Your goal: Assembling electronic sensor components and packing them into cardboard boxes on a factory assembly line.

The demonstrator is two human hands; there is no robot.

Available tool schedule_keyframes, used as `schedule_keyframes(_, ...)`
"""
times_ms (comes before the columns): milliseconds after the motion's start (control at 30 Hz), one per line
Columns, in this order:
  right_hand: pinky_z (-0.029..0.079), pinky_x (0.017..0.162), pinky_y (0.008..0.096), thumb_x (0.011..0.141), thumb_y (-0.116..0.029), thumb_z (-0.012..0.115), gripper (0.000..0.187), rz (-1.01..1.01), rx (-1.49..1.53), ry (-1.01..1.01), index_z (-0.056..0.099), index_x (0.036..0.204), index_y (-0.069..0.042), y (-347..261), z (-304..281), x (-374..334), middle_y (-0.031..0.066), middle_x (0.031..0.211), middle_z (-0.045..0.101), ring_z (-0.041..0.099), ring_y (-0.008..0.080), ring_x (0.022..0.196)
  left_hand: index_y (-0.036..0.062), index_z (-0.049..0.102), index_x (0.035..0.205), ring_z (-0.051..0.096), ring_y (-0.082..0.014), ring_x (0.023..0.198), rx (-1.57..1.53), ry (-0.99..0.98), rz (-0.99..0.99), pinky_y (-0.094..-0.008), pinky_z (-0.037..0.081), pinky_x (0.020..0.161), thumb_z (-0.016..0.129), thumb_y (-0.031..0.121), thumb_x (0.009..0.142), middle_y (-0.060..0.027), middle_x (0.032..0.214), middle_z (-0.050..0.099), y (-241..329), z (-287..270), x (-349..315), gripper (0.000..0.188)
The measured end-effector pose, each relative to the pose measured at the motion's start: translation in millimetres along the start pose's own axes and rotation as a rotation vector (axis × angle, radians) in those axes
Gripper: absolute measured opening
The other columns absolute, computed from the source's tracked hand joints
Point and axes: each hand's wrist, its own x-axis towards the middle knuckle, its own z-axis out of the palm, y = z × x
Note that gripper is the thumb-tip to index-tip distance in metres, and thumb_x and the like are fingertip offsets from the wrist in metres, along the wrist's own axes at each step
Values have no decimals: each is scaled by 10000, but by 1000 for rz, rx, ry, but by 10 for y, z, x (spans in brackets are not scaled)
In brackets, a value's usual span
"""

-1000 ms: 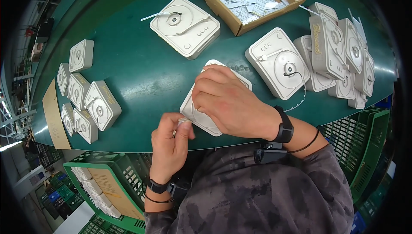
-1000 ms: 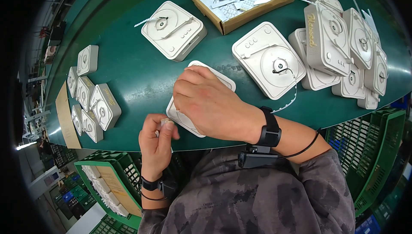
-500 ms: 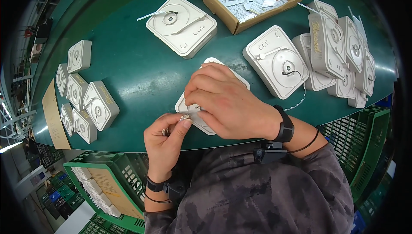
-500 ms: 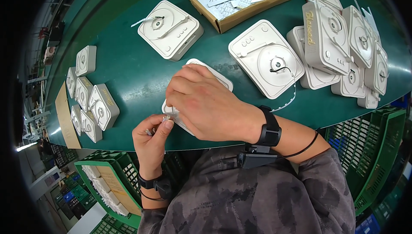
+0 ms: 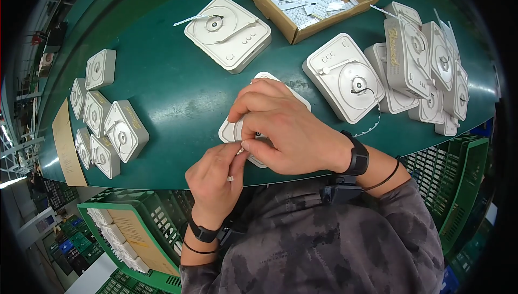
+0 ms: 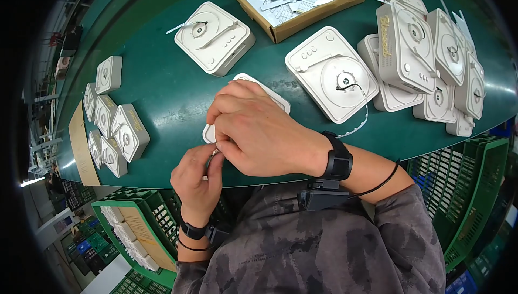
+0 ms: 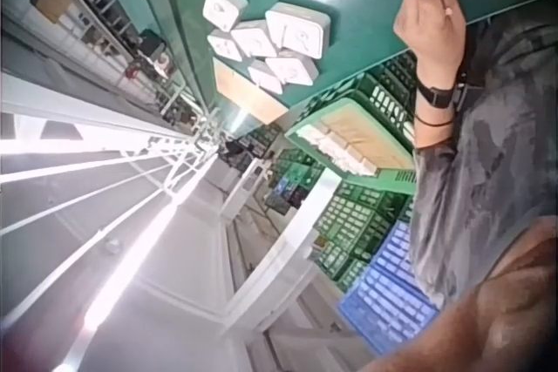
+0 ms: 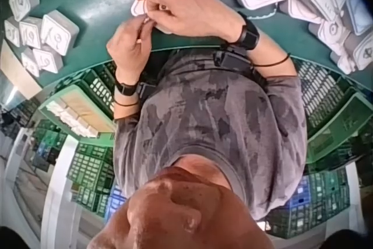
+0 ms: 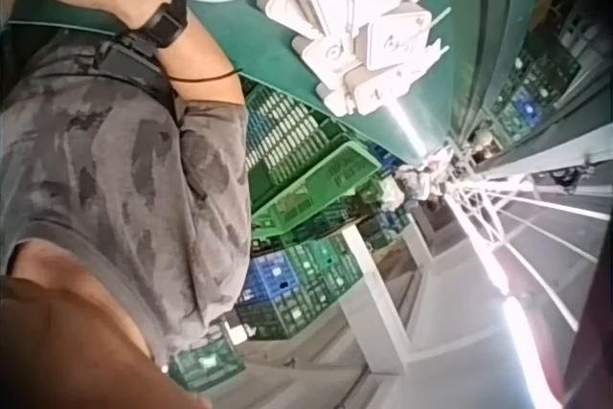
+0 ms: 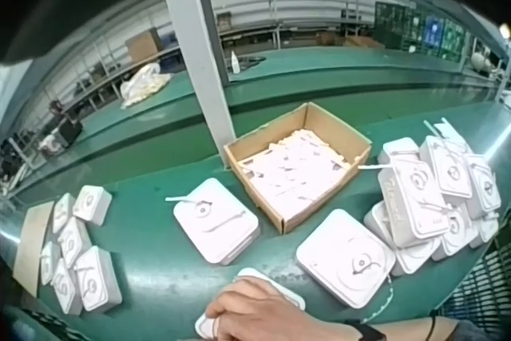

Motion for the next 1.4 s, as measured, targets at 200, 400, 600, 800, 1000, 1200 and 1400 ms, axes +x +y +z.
schedule_keyframes(200, 425, 962, 428, 776, -53, 690, 75, -7, 79, -57, 617, 765, -39, 47, -56, 14, 83, 1075, 626, 540, 300, 1083, 14, 680, 1012, 676, -255, 685, 165, 22, 96, -321, 533, 591, 758, 2, 816, -115, 853, 697, 8, 10, 17, 211)
schedule_keyframes(400, 451, 970, 422, 765, -37, 717, 88, -20, -59, 5, 672, 839, -21, 100, -63, -9, 96, 1173, 601, 519, 315, 1200, 0, 714, 987, 641, -111, 676, -304, 9, -420, -239, 487, 586, 721, 15, 898, -99, 810, 693, 19, -49, -55, 91)
schedule_keyframes(600, 434, 990, 439, 769, -85, 734, 90, -33, -195, -9, 675, 809, -32, 58, -9, -25, 87, 1221, 596, 498, 314, 1236, 10, 715, 1008, 613, -117, 625, -256, 57, -322, -240, 480, 568, 728, -3, 883, -97, 805, 686, -2, 30, -23, 126)
schedule_keyframes(800, 401, 1015, 441, 792, -94, 709, 68, -56, -291, -16, 665, 815, -48, 57, 36, -22, 82, 1226, 597, 483, 305, 1255, 13, 690, 987, 624, -169, 620, -110, 23, -208, -283, 496, 562, 732, -9, 867, -116, 819, 674, 35, 68, 28, 129)
schedule_keyframes(1000, 401, 1008, 439, 785, -95, 702, 64, -18, -218, 14, 664, 821, -58, 39, 52, -35, 69, 1221, 600, 489, 292, 1248, -3, 680, 966, 613, -146, 634, -170, 34, -362, -280, 493, 569, 722, 20, 892, -94, 801, 677, 28, 116, 6, 88)
schedule_keyframes(1200, 413, 973, 436, 783, -88, 695, 60, -44, -169, 12, 660, 822, -57, 93, 33, -34, 37, 1136, 630, 516, 278, 1196, -17, 705, 947, 521, -46, 633, -471, 70, -569, -202, 414, 571, 721, 54, 917, -19, 747, 661, 33, 137, -14, 79)
schedule_keyframes(1400, 419, 956, 425, 786, -50, 659, 55, -38, -150, 14, 646, 840, -54, 106, 30, -10, 23, 1067, 642, 536, 265, 1140, -9, 724, 966, 495, -55, 603, -420, -30, -558, -218, 405, 553, 728, 36, 900, -35, 750, 656, 16, -42, 41, 80)
